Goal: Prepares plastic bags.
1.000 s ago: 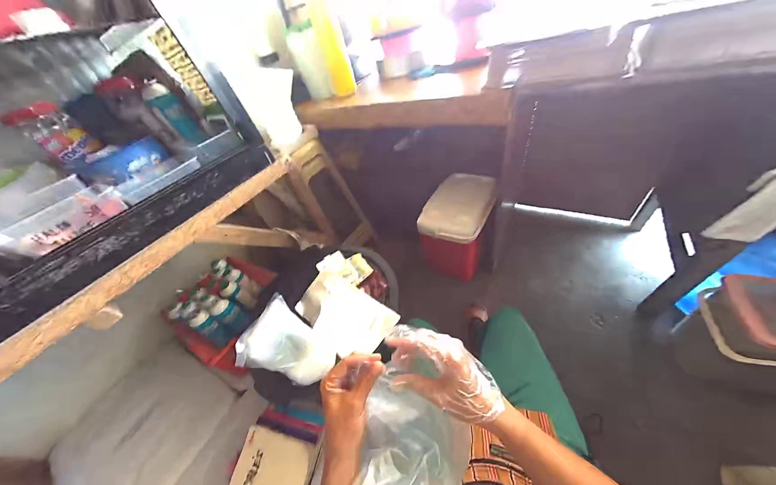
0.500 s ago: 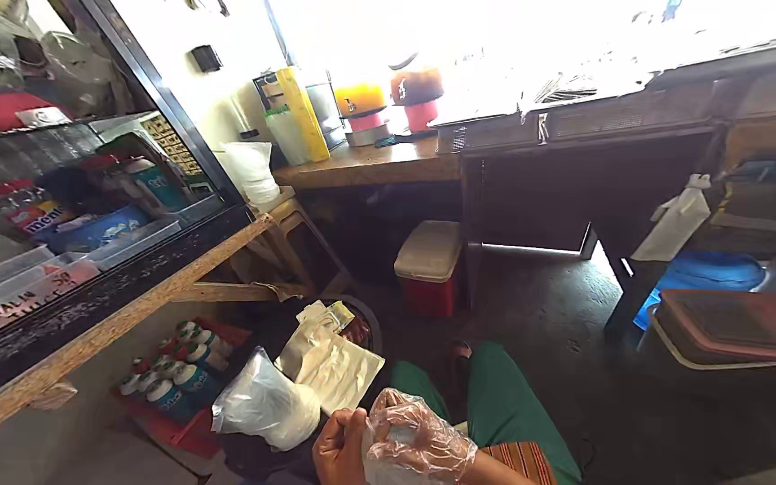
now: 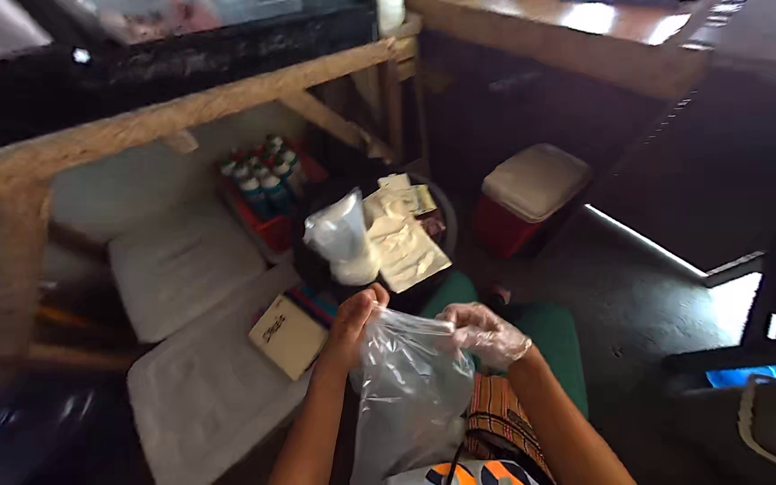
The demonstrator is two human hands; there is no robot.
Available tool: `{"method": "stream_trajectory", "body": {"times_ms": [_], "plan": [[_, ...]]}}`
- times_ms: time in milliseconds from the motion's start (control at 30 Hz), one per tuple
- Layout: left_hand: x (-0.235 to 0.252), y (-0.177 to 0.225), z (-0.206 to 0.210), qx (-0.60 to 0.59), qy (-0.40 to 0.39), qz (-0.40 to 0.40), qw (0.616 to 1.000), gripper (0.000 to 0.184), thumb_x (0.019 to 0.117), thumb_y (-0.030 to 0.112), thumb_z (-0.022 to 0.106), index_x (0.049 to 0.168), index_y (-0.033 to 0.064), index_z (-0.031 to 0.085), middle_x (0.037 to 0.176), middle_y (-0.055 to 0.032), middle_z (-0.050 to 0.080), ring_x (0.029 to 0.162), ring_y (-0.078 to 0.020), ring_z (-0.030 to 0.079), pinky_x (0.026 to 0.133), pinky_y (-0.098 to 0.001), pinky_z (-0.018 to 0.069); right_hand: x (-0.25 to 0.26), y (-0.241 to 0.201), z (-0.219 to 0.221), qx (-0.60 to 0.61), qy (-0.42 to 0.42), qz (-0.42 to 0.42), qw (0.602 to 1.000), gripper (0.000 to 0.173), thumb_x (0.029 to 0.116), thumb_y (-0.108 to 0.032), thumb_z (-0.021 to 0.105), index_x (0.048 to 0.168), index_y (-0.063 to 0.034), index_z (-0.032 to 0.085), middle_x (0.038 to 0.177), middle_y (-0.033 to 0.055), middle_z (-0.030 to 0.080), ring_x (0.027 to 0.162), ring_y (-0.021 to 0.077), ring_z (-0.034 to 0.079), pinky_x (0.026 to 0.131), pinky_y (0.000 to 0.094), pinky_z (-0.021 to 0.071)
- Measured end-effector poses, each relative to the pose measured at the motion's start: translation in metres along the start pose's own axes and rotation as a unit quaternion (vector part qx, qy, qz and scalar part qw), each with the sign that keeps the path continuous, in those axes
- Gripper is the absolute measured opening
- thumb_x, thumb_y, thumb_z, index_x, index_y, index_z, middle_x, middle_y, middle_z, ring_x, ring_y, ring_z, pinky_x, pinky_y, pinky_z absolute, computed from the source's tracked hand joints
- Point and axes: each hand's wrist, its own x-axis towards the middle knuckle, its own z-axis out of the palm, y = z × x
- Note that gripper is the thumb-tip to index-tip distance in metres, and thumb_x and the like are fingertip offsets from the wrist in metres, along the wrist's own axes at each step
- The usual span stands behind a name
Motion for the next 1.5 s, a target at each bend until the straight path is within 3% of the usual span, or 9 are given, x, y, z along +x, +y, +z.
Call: {"method": "stream_trajectory", "body": {"times_ms": [167, 300, 600, 667, 733, 867, 1033, 1267, 1500], "plan": [[-0.007, -0.004, -0.029, -0.105, 0.04, -0.065, 0.992, 0.029, 0.0893, 0.053, 0.07, 0.071, 0.0312, 0.068, 0.065, 0.0197, 0.059, 0.064, 0.0084, 0.057, 0.063, -0.0112, 0.048, 0.062, -0.001, -0.01, 0.074, 0.152, 0.064, 0.983, 0.014, 0.0952, -0.037, 0.064, 0.093, -0.0267, 0.072, 0.079, -0.0128, 0.07, 0.074, -0.0024, 0.065, 0.071, 0.0179, 0.0551], [0.031, 0.003, -0.068, 0.004, 0.007, -0.073, 0.997, 0.019, 0.1002, 0.033, 0.055, 0.085, 0.0269, 0.065, 0.069, 0.0184, 0.06, 0.063, 0.0073, 0.055, 0.061, -0.0129, 0.0482, 0.13, -0.01, -0.024, -0.068, 0.231, 0.097, 0.966, 0.027, 0.1087, -0.012, 0.036, 0.116, -0.0072, 0.061, 0.094, -0.0092, 0.069, 0.085, -0.0054, 0.063, 0.079, 0.0147, 0.0543], [0.106, 0.001, -0.097, 0.134, 0.323, -0.022, 0.937, 0.012, 0.1051, 0.013, 0.052, 0.101, 0.0055, 0.06, 0.079, 0.006, 0.06, 0.071, 0.0002, 0.059, 0.07, -0.02, 0.0525, 0.25, 0.039, -0.062, -0.269, 0.238, 0.144, 0.922, 0.017, 0.104, -0.007, 0.052, 0.11, 0.0049, 0.063, 0.102, 0.0104, 0.065, 0.091, 0.0078, 0.059, 0.085, 0.0234, 0.049], [0.098, -0.032, -0.103, 0.192, 0.34, -0.049, 0.919, 0.016, 0.1009, 0.005, 0.051, 0.111, -0.0065, 0.058, 0.089, -0.0052, 0.059, 0.079, -0.0066, 0.057, 0.076, -0.026, 0.051, 0.238, 0.05, -0.057, -0.342, 0.214, 0.179, 0.897, 0.029, 0.1048, -0.004, 0.048, 0.123, 0.0147, 0.06, 0.124, 0.0274, 0.064, 0.115, 0.0255, 0.06, 0.103, 0.0349, 0.0437], [0.086, -0.064, -0.104, 0.249, 0.341, -0.088, 0.902, 0.026, 0.0994, 0.0, 0.051, 0.121, -0.0136, 0.055, 0.109, -0.0212, 0.062, 0.098, -0.0194, 0.06, 0.09, -0.0354, 0.0511, 0.216, 0.074, -0.054, -0.349, 0.208, 0.224, 0.886, 0.035, 0.1065, -0.005, 0.045, 0.134, 0.0149, 0.054, 0.138, 0.031, 0.056, 0.132, 0.0345, 0.053, 0.114, 0.0409, 0.0386], [0.076, -0.115, -0.106, 0.337, 0.341, -0.122, 0.869, 0.03, 0.1008, 0.002, 0.05, 0.124, -0.0153, 0.056, 0.118, -0.032, 0.063, 0.113, -0.0384, 0.062, 0.101, -0.0515, 0.0471, 0.203, 0.132, -0.062, -0.267, 0.261, 0.329, 0.867, 0.029, 0.106, -0.01, 0.049, 0.124, 0.0108, 0.059, 0.119, 0.0277, 0.062, 0.107, 0.0332, 0.061, 0.095, 0.0475, 0.0493], [0.069, -0.102, -0.121, 0.388, 0.287, -0.143, 0.864, 0.034, 0.1005, 0.009, 0.059, 0.129, -0.0095, 0.056, 0.126, -0.0299, 0.061, 0.118, -0.0397, 0.06, 0.102, -0.0546, 0.0467, 0.203, 0.134, -0.062, -0.3, 0.286, 0.277, 0.867, 0.032, 0.1022, -0.009, 0.054, 0.126, 0.0112, 0.058, 0.119, 0.0323, 0.063, 0.113, 0.042, 0.062, 0.1, 0.0564, 0.0463], [0.098, -0.02, -0.15, 0.333, 0.096, 0.028, 0.938, 0.114, 0.0649, 0.027, 0.088, 0.154, -0.0064, 0.025, 0.15, -0.0245, 0.046, 0.137, -0.0247, 0.049, 0.111, -0.0378, 0.0439, 0.21, 0.068, -0.05, -0.388, 0.166, 0.164, 0.892, 0.084, 0.0829, -0.006, 0.08, 0.155, 0.0008, 0.036, 0.152, 0.0302, 0.043, 0.141, 0.0413, 0.043, 0.116, 0.0531, 0.0374], [0.118, -0.046, -0.134, 0.342, 0.103, -0.04, 0.933, 0.089, 0.068, 0.019, 0.092, 0.138, -0.0117, 0.048, 0.13, -0.0204, 0.063, 0.122, -0.0173, 0.061, 0.109, -0.0337, 0.0471, 0.245, 0.059, -0.037, -0.239, 0.137, 0.09, 0.957, 0.055, 0.0818, -0.01, 0.083, 0.128, 0.0079, 0.059, 0.115, 0.0228, 0.067, 0.107, 0.0228, 0.064, 0.099, 0.0394, 0.0507]]}}
